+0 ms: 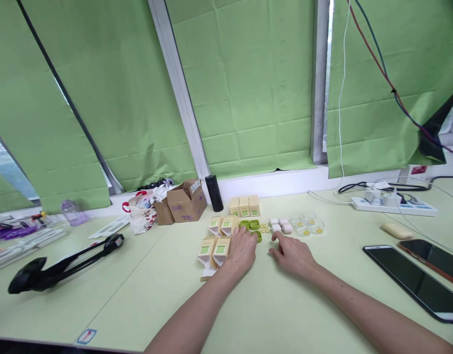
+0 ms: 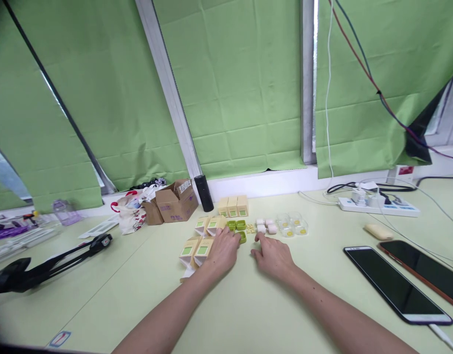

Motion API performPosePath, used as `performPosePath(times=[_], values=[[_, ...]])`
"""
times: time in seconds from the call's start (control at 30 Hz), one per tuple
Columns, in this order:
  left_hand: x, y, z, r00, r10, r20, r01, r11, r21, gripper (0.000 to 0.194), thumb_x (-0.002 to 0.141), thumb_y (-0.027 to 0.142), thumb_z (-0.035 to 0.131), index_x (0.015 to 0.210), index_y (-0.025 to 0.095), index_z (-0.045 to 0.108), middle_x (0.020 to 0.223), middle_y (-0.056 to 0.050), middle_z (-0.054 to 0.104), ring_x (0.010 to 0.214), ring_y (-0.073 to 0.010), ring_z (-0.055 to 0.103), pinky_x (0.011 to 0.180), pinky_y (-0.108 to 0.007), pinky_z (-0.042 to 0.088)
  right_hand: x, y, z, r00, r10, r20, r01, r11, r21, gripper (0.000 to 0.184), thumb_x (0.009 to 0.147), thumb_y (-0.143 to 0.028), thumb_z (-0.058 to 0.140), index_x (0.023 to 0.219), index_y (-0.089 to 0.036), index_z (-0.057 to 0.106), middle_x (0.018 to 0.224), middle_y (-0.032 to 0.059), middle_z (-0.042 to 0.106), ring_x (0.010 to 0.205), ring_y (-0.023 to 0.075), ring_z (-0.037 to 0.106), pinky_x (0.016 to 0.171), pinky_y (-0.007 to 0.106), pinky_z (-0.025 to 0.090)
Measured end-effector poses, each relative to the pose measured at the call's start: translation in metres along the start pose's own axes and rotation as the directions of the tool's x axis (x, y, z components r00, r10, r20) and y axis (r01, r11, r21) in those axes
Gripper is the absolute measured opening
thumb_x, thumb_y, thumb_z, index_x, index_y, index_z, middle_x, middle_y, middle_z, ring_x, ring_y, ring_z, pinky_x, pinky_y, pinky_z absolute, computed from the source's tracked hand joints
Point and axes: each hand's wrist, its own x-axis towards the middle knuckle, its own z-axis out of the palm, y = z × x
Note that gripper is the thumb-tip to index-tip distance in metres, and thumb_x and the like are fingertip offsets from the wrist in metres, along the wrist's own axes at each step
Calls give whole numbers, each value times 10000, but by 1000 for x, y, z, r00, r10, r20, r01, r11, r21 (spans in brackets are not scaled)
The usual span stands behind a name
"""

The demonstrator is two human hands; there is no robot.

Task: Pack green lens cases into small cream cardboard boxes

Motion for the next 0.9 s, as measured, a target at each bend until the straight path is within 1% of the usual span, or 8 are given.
performPosePath(times=[0.1,0.17,0.27,0.37,0.5,0.67,0.8,0.9], values=[[-1,-1,2,999,9,-34,-9,1000,6,225,957,80,505,963,211,688,966,-109,743,1067,-293,586,928,-425,383,1,0,0,1000,-3,-22,4,1000,9,209,977,-326,586,1167,-239,573,980,45,780,928,247,706,630,307,264],[-1,-1,3,999,9,-37,-9,1000,16,227,958,81,502,966,206,692,964,-112,745,1061,-293,589,930,-428,382,1,0,0,1000,-5,-31,5,1000,18,180,977,-303,580,1145,-237,579,961,38,777,910,238,700,623,306,254],[-1,-2,1,1000,3,-23,-3,1000,15,257,928,40,515,984,205,702,982,-115,743,1067,-287,590,932,-422,379,1,0,-1,999,-1,-37,2,999,33,148,971,-248,569,1118,-237,586,923,24,764,875,220,687,617,304,245],[-3,0,-2,1000,8,-21,-8,1000,17,290,884,1,526,985,207,704,994,-112,740,1075,-288,586,929,-420,380,1,-1,-1,998,-7,-66,11,998,54,147,959,-208,567,1099,-243,594,928,15,749,856,204,673,627,297,261],[-8,3,-9,997,46,-62,-44,999,32,310,841,-23,524,978,208,679,1013,-105,734,1064,-291,576,913,-426,385,2,1,0,989,-35,-143,52,992,112,222,942,-194,575,1157,-251,585,1016,22,733,878,199,662,665,291,330],[-15,11,-20,989,92,-113,-90,996,24,309,855,-11,502,1003,209,659,1015,-107,719,1044,-297,563,895,-441,387,2,5,6,963,-88,-257,152,957,245,377,924,-212,588,1289,-272,517,1228,46,693,1004,214,667,805,330,468],[-19,17,-27,987,116,-108,-118,993,-10,321,881,-8,474,1012,220,658,1020,-103,719,1033,-294,560,865,-435,392,4,8,11,954,-99,-283,196,921,337,482,910,-241,605,1369,-291,465,1317,62,656,1066,230,662,841,360,523],[-20,20,-28,981,139,-134,-145,989,-35,314,897,-5,463,998,217,661,1009,-105,718,1032,-293,560,865,-437,393,5,9,12,946,-128,-297,246,882,403,481,913,-238,587,1375,-296,465,1312,65,657,1095,232,653,843,365,544]])
